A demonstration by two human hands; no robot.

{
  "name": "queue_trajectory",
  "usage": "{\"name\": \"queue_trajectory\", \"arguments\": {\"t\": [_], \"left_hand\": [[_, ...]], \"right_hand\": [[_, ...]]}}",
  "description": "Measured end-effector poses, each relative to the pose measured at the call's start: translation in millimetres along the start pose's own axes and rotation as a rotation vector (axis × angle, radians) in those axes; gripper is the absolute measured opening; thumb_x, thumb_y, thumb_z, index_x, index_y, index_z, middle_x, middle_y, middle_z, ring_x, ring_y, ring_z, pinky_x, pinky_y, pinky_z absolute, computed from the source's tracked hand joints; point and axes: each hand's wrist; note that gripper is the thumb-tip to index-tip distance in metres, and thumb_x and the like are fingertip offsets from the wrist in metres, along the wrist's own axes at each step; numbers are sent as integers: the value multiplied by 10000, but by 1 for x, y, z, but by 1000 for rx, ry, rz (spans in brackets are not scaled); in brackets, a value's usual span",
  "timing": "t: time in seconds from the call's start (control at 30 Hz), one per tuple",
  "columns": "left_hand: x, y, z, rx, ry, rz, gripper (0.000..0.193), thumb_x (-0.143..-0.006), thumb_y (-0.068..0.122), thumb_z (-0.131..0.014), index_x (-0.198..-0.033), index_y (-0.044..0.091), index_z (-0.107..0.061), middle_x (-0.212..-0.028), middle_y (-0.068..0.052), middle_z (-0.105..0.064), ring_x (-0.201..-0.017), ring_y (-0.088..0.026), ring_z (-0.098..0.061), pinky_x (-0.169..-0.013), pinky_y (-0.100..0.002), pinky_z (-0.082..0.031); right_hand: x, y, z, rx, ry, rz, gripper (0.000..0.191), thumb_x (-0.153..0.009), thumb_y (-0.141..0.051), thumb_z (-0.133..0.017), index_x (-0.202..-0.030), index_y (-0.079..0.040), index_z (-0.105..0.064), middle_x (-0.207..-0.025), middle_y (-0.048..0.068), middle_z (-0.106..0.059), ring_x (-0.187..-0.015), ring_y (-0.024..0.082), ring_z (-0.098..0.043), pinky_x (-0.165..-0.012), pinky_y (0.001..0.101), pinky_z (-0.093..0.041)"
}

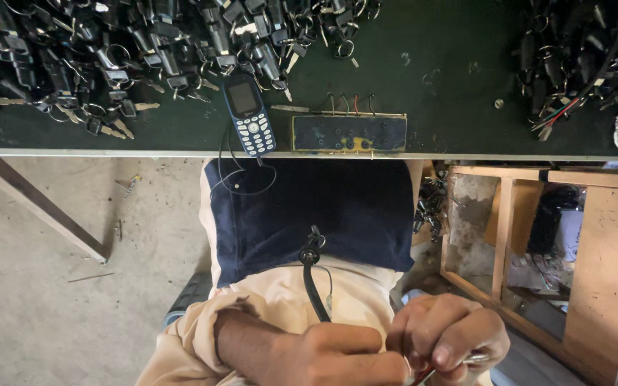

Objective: The person sits at a workbench covered with charger plugs and twists the exposed ends of red, green and black wires together, then attaches the wired connector to a plug body. They handle a mobile phone on the bench and work the wired plug assembly in their hands.

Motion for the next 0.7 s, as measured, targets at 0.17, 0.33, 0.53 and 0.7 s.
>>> {"name": "queue_trajectory", "arguments": {"t": [0.17, 0.33, 0.53, 0.7], "left_hand": [[11, -8, 0, 87, -115, -65, 148, -719, 29, -691, -790, 21, -561, -893, -81, -583, -638, -186, -507, -528, -326, -398], [16, -9, -8, 218, -27, -34, 143, -805, -2, -669, -921, -62, -610, -1018, -141, -610, -718, -221, -569, -591, -317, -483], [26, -9, -16, 272, -11, -47, 190, -857, -17, -660, -1023, -102, -621, -1147, -196, -619, -765, -257, -612, -665, -348, -539], [35, -11, -25, 195, 18, -63, 168, -819, -20, -673, -968, -77, -619, -1130, -175, -643, -772, -251, -607, -620, -345, -525]], "right_hand": [[1, 0, 0, 29, 15, -25, 146, -1039, -117, -680, -1009, -2, -596, -801, 107, -611, -572, 157, -625, -521, 347, -598], [-6, 2, 12, -66, -150, -2, 131, -1027, -75, -660, -1040, 31, -584, -854, 136, -617, -611, 181, -661, -547, 372, -610], [-5, 1, 22, -106, -241, -25, 134, -1044, -70, -628, -1090, 46, -581, -922, 145, -615, -677, 185, -668, -599, 386, -615], [-3, 2, 20, -108, -210, -40, 120, -1042, -58, -627, -1064, 51, -581, -895, 137, -588, -640, 171, -642, -574, 363, -592]]}}
Point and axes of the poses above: each hand's wrist, its own x-axis away from the middle knuckle, its own z-axis out of the back of the hand, y = z × x
